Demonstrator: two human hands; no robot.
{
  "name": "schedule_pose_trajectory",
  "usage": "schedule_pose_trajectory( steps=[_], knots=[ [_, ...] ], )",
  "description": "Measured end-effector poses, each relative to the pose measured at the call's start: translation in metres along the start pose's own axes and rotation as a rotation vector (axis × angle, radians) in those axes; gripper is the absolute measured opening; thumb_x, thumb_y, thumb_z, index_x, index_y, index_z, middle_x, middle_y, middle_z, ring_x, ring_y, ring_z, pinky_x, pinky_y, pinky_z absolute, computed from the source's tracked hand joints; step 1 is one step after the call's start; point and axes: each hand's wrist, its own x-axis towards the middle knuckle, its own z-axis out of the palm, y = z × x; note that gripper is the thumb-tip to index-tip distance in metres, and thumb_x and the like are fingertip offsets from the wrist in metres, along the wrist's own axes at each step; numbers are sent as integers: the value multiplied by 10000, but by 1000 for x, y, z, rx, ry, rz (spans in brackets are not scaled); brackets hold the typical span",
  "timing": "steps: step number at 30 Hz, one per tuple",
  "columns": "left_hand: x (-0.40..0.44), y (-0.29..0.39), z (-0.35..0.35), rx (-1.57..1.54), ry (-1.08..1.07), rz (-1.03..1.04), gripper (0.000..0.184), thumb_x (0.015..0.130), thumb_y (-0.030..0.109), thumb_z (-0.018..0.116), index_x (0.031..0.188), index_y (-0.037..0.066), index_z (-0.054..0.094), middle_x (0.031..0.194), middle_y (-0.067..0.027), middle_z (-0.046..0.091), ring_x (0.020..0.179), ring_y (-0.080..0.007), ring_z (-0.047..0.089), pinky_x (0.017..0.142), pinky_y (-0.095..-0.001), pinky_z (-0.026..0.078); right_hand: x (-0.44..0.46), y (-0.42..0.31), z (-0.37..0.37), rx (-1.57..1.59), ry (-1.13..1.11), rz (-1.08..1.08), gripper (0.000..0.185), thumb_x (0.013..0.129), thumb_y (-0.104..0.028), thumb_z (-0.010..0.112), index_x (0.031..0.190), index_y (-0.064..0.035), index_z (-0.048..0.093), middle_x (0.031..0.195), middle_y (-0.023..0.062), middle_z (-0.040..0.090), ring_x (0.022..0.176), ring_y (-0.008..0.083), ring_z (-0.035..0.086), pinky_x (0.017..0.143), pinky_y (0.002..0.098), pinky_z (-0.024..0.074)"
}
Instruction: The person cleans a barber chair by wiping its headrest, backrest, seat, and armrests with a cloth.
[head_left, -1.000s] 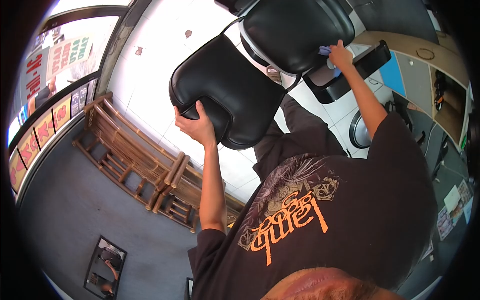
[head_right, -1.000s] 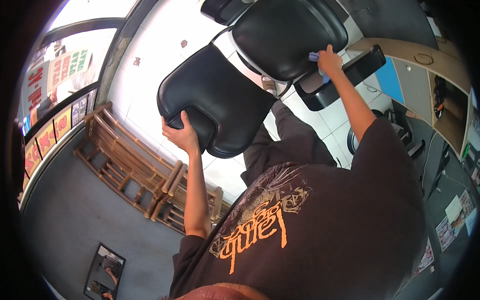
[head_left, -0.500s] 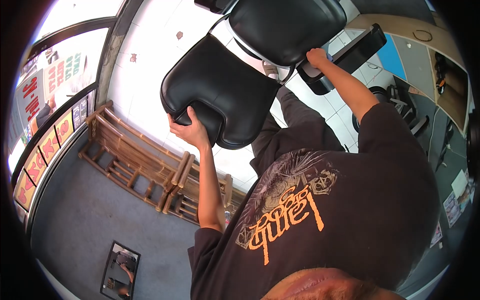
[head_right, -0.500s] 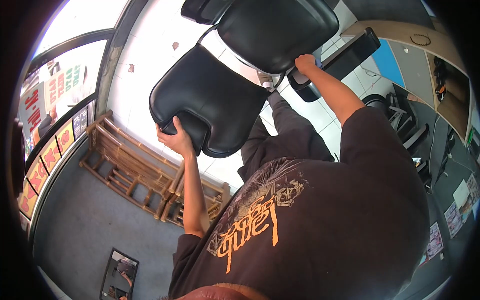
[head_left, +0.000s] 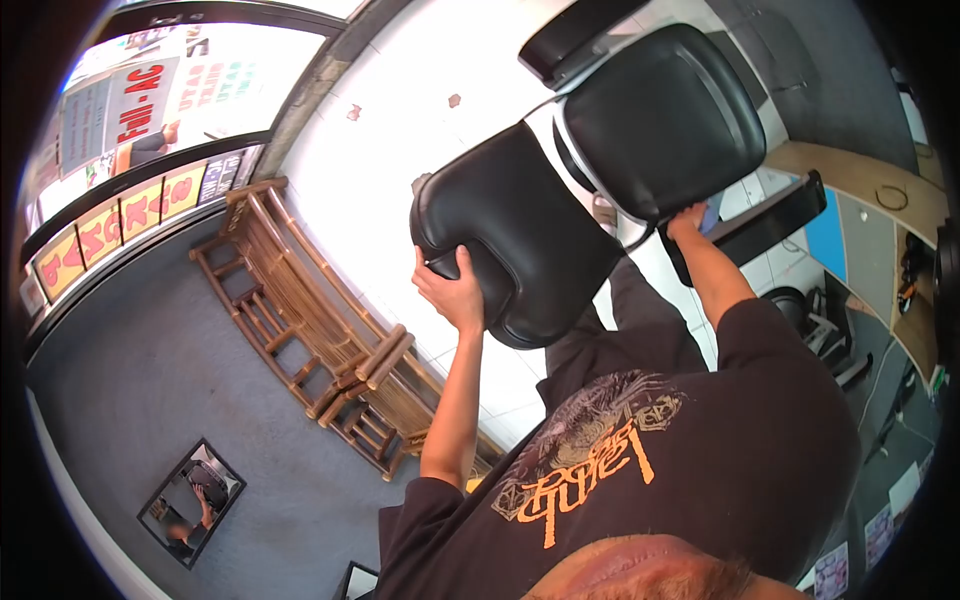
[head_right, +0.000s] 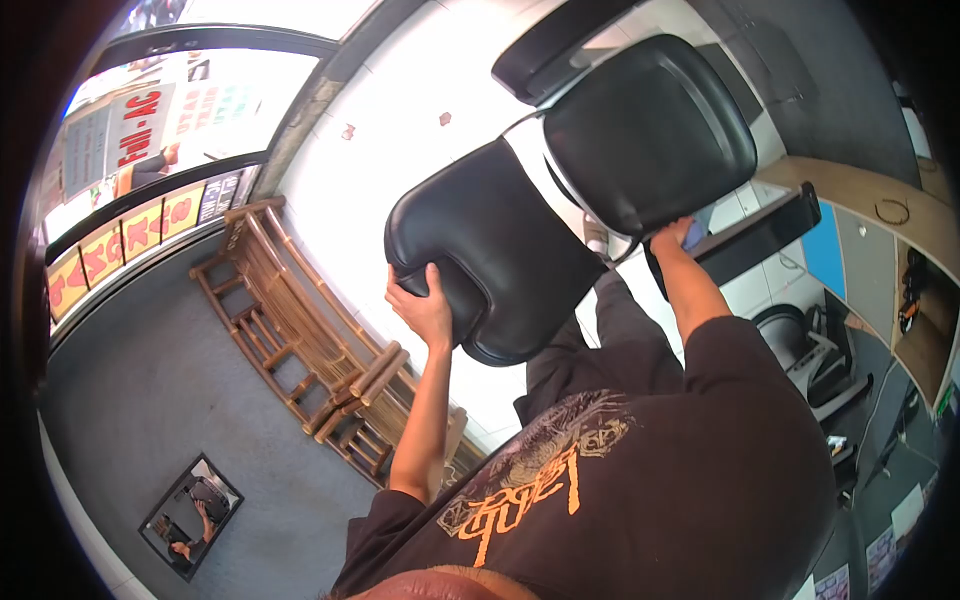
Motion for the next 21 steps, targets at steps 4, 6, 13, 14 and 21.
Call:
schedule_pose_trajectory(
  steps=[4, 6, 13, 14, 21],
  knots=[
    [0, 3, -2, -8, -17, -56, 816, 939, 473, 760, 1548, 32, 442, 1399, -222, 502, 1321, -413, 492, 1129, -533, 400, 4, 0, 3, -87, -46, -3, 677, 989, -394, 507, 1624, -166, 454, 1731, 135, 311, 1598, 440, 218, 1267, 677, 64],
    [0, 3, -2, -7, -16, -55, 815, 941, 471, 758, 1550, 33, 439, 1398, -221, 500, 1324, -408, 489, 1127, -533, 401, -3, -2, 3, -91, -42, -46, 663, 974, -389, 515, 1606, -189, 485, 1717, 138, 340, 1587, 442, 250, 1258, 686, 102],
    [2, -8, 0, 9, -18, -4, 807, 948, 482, 743, 1549, 34, 446, 1396, -218, 502, 1313, -415, 496, 1119, -538, 417, 22, 4, 37, -20, 258, -387, 484, 902, -310, 545, 1331, -176, 724, 1392, 138, 695, 1318, 342, 641, 1123, 629, 414],
    [4, -16, 4, 9, 2, 32, 813, 948, 487, 746, 1532, 0, 458, 1393, -241, 513, 1313, -433, 504, 1128, -533, 412, 24, 13, 41, 58, 319, -441, 403, 875, -269, 584, 1221, -151, 753, 1300, 147, 733, 1228, 327, 687, 1065, 542, 491],
    [0, -4, 0, -6, -22, 13, 851, 952, 516, 739, 1541, -14, 428, 1421, -246, 485, 1347, -422, 486, 1139, -537, 398, -24, 67, 27, 404, 540, -311, 353, 899, -317, 720, 1169, -91, 749, 1218, 193, 742, 1101, 391, 728, 913, 519, 594]
  ],
)
